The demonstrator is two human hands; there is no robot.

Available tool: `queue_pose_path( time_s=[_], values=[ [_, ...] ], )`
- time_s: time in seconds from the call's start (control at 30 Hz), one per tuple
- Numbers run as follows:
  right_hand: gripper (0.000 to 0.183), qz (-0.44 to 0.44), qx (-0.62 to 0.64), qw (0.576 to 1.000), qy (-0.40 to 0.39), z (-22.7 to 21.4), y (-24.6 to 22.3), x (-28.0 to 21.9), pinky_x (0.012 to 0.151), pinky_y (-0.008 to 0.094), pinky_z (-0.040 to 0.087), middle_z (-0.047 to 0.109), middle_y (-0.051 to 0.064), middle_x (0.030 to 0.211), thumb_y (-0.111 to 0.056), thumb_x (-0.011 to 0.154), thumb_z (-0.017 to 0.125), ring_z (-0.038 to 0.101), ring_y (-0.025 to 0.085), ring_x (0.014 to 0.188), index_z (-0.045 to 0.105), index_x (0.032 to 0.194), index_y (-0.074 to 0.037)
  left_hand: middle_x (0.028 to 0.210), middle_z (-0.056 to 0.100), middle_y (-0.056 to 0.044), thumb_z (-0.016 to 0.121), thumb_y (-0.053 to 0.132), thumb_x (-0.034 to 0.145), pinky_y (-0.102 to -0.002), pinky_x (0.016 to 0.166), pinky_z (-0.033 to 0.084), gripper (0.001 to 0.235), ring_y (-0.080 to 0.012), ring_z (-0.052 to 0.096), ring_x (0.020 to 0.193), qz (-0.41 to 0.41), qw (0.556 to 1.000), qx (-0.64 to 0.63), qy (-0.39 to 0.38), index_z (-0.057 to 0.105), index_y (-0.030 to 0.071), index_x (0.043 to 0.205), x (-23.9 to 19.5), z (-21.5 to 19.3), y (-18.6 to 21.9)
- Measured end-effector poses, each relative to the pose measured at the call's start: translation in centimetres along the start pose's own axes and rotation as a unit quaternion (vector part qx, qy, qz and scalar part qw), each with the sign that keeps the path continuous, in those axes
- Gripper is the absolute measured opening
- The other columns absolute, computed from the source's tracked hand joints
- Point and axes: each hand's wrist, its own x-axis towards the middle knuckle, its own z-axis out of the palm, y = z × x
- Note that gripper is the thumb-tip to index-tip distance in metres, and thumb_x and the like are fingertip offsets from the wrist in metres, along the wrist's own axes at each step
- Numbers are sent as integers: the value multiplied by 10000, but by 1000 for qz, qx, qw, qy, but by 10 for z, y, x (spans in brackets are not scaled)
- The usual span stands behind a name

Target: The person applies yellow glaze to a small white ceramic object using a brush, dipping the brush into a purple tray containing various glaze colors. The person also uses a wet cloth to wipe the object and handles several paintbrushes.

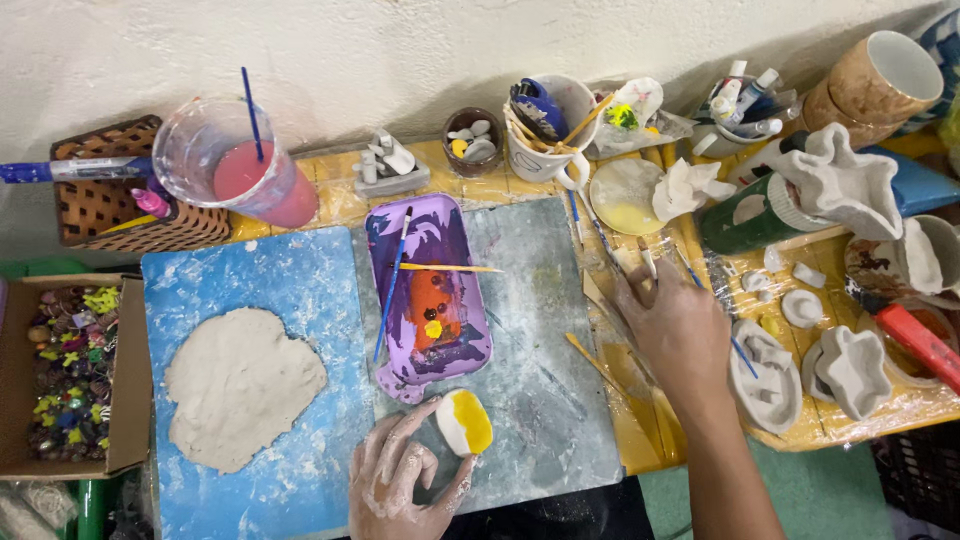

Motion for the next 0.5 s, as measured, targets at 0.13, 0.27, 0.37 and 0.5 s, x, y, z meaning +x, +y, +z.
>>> queue_pose_path(
  time_s=[0.13, 0.27, 0.37, 0.5],
  values=[
    [263, 54, 10, 998, -42, -8, 6, -8, 610, 476, 539, 694, 98, 676, -374, 878, 768, 692, 340, 641, 734, 971, -131, 1256, 678, -81, 933, 236, 595, -494, 919, 460, 540, -318, 621, 1128, 10, 1000, -16, 3, 404, 139, 543, 1, -1, -1],
    [240, 38, 39, 998, -31, -12, 15, -17, 536, 425, 491, 637, 51, 606, -328, 856, 779, 632, 254, 534, 733, 980, -127, 1251, 673, -84, 933, 231, 593, -515, 929, 448, 533, -338, 613, 1134, 2, 1000, -6, 6, 414, 129, 536, 0, 0, 2],
    [193, 81, 88, 991, -54, -10, 30, -29, 495, 352, 415, 507, 68, 553, -253, 903, 782, 492, 189, 472, 748, 1035, -116, 1253, 673, -79, 935, 233, 581, -515, 924, 444, 520, -332, 608, 1119, -12, 1000, -4, 4, 432, 132, 496, 1, -2, 6],
    [158, 123, 309, 937, -105, -5, 58, -35, 486, 267, 300, 433, -40, 635, -158, 931, 754, 366, 70, 567, 750, 1016, -25, 1252, 675, -62, 928, 235, 584, -502, 934, 447, 504, -313, 609, 1131, -20, 1000, -2, 1, 443, 126, 502, 2, -5, 9]
  ],
)
